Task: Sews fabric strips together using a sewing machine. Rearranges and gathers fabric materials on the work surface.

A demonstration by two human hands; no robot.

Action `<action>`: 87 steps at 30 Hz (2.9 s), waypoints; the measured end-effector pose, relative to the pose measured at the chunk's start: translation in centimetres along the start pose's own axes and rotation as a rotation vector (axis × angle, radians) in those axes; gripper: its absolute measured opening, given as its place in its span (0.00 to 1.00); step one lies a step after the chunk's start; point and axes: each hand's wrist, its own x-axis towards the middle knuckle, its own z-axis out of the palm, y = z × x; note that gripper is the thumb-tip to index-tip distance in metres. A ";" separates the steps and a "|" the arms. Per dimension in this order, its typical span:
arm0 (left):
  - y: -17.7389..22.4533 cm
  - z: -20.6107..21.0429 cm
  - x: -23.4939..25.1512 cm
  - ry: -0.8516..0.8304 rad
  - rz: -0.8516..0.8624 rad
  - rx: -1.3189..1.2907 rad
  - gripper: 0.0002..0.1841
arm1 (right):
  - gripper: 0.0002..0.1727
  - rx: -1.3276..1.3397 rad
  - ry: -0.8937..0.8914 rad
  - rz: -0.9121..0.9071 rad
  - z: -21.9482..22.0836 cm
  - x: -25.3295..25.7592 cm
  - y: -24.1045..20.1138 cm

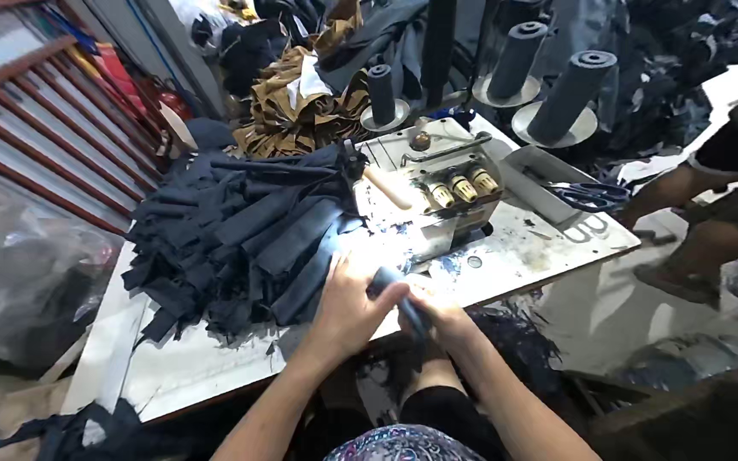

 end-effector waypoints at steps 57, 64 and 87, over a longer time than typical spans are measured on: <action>-4.6 -10.1 0.3 0.279 -0.030 0.563 0.14 | 0.13 0.266 -0.247 -0.045 -3.1 0.7 -1.4; -6.0 1.0 -1.2 -0.036 0.421 0.335 0.18 | 0.16 0.503 -0.005 0.026 -5.2 2.5 1.9; -4.9 -1.6 2.4 -0.148 0.050 0.218 0.33 | 0.07 0.021 0.160 0.014 -1.9 1.8 0.5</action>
